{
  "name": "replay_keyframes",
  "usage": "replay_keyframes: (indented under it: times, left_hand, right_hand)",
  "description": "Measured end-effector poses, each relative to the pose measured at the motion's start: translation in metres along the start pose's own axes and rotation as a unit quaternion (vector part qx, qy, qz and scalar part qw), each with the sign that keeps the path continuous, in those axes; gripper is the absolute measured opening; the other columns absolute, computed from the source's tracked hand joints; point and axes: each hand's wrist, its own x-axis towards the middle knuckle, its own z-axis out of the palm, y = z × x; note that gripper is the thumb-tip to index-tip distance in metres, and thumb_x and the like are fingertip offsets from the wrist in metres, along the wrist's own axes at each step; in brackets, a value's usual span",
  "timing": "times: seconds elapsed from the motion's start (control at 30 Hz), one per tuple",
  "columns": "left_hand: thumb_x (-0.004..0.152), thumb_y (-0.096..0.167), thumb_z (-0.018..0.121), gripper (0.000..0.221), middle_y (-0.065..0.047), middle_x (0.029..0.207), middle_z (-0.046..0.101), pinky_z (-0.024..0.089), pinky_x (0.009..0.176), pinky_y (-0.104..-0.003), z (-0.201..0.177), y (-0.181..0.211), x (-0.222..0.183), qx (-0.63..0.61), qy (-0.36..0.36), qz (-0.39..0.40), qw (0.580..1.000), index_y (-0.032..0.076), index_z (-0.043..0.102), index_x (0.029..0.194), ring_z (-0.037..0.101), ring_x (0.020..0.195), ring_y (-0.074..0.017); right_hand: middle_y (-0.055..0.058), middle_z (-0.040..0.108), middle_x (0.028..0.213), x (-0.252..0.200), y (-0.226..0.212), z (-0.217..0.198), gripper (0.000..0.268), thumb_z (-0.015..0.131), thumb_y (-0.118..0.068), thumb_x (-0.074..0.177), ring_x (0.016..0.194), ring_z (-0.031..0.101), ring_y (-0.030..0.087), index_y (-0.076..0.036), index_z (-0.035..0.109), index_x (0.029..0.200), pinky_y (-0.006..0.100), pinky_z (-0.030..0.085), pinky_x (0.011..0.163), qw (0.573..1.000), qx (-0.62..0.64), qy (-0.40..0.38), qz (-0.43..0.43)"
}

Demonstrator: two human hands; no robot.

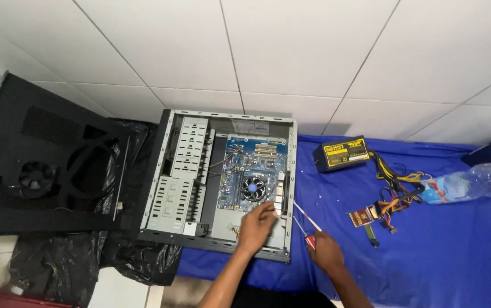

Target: Disassembling a desktop computer by removing the side panel, power supply unit, and CPU fan using a screwdriver.

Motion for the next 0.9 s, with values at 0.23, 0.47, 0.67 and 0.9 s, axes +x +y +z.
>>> replay_keyframes:
  times: [0.23,0.47,0.67,0.9]
  left_hand:
    - [0.086,0.021,0.079,0.067,-0.018,0.126,0.068,0.061,0.092,-0.033,0.029,0.016,0.0,0.031,-0.015,0.052,0.998,-0.001,0.053,0.144,0.071,0.105,-0.0244]
    - [0.082,0.003,0.077,0.057,-0.013,0.114,0.071,0.064,0.094,-0.032,0.032,0.012,0.008,-0.033,-0.007,0.033,0.999,0.002,0.056,0.135,0.073,0.101,-0.0218]
    - [0.083,-0.007,0.074,0.057,-0.002,0.093,0.055,0.057,0.08,-0.027,0.034,0.002,0.014,-0.126,-0.022,0.018,0.992,0.002,0.057,0.136,0.056,0.081,-0.013]
    - [0.079,-0.014,0.074,0.06,0.0,0.087,0.05,0.052,0.079,-0.025,0.032,0.0,0.019,-0.158,-0.017,-0.009,0.987,0.001,0.061,0.135,0.05,0.077,-0.011]
  right_hand:
    - [0.002,0.077,0.099,-0.036,0.009,-0.027,0.023,0.062,-0.033,0.096,0.068,0.073,0.02,-0.027,0.053,0.116,0.036,0.06,0.057,0.967,0.25,0.05,0.006]
    - [0.009,0.072,0.091,-0.066,0.0,-0.113,0.04,0.067,-0.012,0.094,0.064,0.06,0.015,-0.013,0.07,0.133,0.027,0.051,0.057,0.843,0.532,0.052,0.063]
    - [0.007,0.08,0.088,-0.064,0.004,-0.14,0.038,0.076,-0.005,0.084,0.064,0.062,0.014,-0.013,0.081,0.121,0.026,0.051,0.06,0.848,0.525,0.066,0.035]
    - [-0.001,0.084,0.103,-0.054,0.013,-0.152,0.03,0.079,-0.014,0.083,0.079,0.074,0.013,-0.016,0.084,0.112,0.025,0.055,0.071,0.868,0.494,0.051,-0.003]
